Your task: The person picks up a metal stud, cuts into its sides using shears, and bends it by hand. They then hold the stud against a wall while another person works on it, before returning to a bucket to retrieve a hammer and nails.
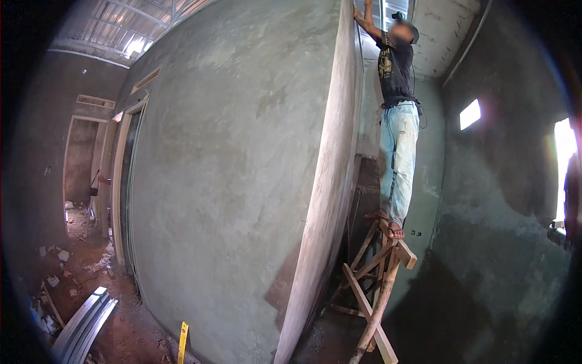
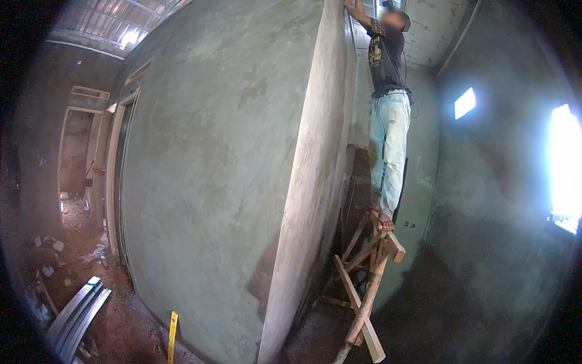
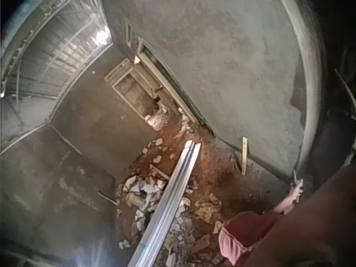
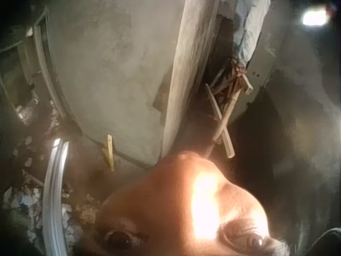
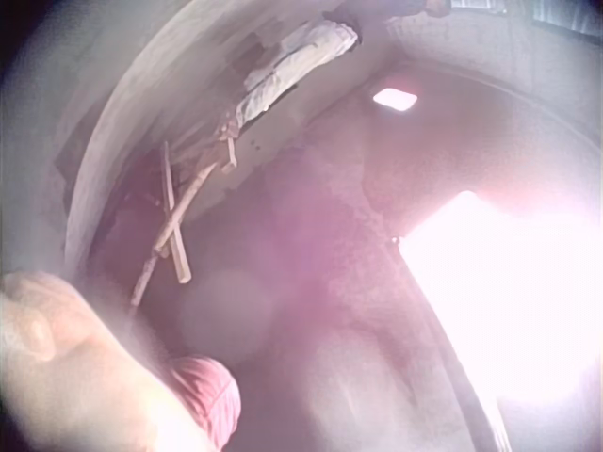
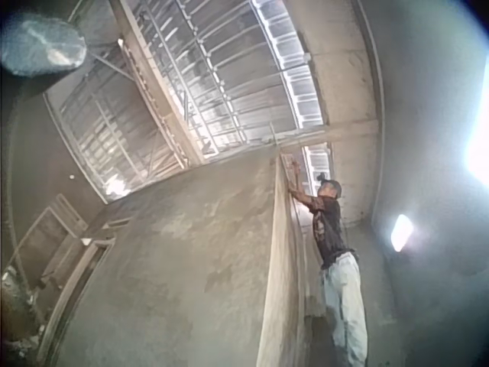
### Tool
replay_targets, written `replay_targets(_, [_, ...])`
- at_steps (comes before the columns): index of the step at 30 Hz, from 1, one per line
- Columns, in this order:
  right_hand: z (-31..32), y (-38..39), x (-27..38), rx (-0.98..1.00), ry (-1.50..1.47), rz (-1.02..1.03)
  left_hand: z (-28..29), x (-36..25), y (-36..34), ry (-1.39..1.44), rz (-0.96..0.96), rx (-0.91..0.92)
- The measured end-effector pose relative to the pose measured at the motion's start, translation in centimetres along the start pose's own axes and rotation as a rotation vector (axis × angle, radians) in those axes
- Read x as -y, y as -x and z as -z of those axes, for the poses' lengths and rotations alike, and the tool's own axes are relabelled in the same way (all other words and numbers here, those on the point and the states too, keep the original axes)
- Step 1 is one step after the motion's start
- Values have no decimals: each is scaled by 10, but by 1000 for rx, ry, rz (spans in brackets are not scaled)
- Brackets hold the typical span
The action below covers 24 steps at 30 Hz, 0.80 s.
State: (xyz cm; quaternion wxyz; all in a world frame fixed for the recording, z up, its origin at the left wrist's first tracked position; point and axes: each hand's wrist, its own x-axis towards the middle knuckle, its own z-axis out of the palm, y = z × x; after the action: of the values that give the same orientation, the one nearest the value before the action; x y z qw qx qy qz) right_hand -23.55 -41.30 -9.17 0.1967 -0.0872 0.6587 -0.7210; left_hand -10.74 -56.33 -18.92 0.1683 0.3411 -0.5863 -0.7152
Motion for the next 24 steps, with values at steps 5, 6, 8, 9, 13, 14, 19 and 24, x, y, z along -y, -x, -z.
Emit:
replay_targets(5, [1, 2, -1, -5, -12, -5, -2, -1, 1, -1, 0, 7])
replay_targets(6, [2, 2, -1, -7, -15, -7, -2, 0, 2, -5, 1, 11])
replay_targets(8, [3, 5, -3, -8, -20, -11, -3, 0, 4, -5, 2, 13])
replay_targets(9, [4, 5, -2, -12, -26, -11, -4, 0, 4, -7, 2, 16])
replay_targets(13, [8, 9, -4, -22, -34, -13, -6, 2, 5, -13, 1, 25])
replay_targets(14, [8, 10, -4, -22, -38, -12, -6, 0, 6, -14, 1, 27])
replay_targets(19, [15, 16, -6, -32, -54, -11, -8, 0, 9, -24, -4, 40])
replay_targets(24, [22, 22, -9, -41, -60, -10, -12, -1, 14, -40, -20, 61])
